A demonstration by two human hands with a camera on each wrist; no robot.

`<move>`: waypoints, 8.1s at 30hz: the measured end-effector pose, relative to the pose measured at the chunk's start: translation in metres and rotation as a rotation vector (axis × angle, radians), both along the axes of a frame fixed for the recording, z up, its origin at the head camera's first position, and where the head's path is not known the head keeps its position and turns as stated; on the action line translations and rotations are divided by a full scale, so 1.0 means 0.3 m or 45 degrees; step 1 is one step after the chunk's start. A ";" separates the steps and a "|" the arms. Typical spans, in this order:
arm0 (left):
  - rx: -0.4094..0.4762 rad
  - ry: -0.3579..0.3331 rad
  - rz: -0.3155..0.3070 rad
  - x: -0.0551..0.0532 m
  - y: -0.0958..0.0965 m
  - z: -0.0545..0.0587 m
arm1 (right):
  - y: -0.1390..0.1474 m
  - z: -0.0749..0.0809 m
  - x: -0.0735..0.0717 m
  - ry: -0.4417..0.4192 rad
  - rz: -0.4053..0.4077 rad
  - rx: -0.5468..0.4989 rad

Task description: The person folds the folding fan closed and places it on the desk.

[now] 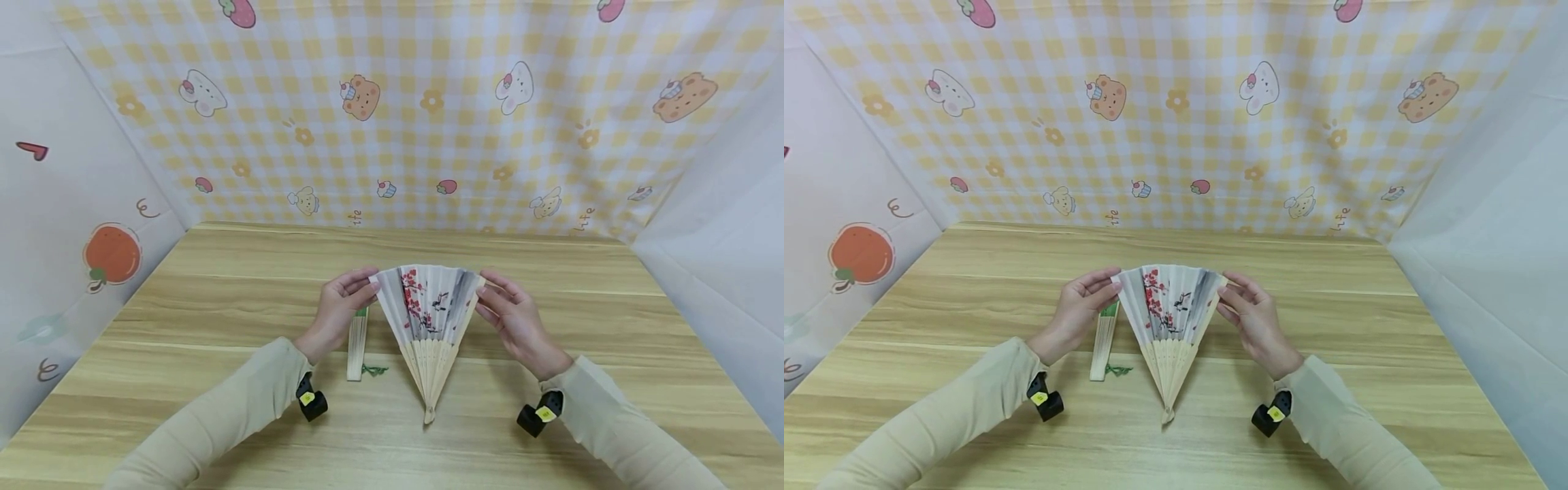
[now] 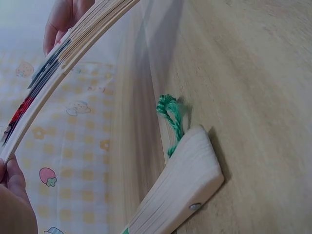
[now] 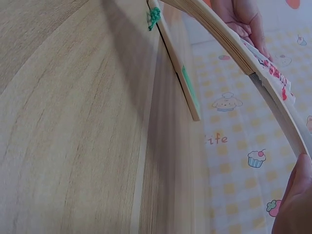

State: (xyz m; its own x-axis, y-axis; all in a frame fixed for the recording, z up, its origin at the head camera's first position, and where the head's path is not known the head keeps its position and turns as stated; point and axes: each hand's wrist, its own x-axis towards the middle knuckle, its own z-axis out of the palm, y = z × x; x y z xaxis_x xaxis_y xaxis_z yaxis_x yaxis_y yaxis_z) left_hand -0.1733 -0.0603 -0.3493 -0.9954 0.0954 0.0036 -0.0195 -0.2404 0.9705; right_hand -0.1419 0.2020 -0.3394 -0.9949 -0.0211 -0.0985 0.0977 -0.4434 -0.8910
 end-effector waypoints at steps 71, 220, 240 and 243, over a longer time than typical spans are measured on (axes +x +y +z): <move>-0.041 0.112 -0.226 0.021 0.068 -0.007 | -0.065 -0.001 0.020 0.009 0.123 0.177; -0.134 0.218 -0.364 0.066 0.135 0.021 | -0.138 0.015 0.024 0.134 0.342 0.242; -0.155 0.171 -0.478 0.070 0.124 0.049 | -0.126 0.017 0.008 0.103 0.341 0.231; -0.165 0.151 -0.463 0.067 0.127 0.051 | -0.126 0.020 0.005 0.097 0.344 0.249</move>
State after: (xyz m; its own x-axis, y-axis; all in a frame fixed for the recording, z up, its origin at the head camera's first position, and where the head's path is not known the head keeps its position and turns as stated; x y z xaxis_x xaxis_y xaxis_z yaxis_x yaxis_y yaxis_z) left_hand -0.1531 -0.0223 -0.3339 -0.8902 0.4484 0.0812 0.0332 -0.1139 0.9929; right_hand -0.1405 0.1641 -0.3334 -0.9607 -0.2727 -0.0521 0.1179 -0.2306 -0.9659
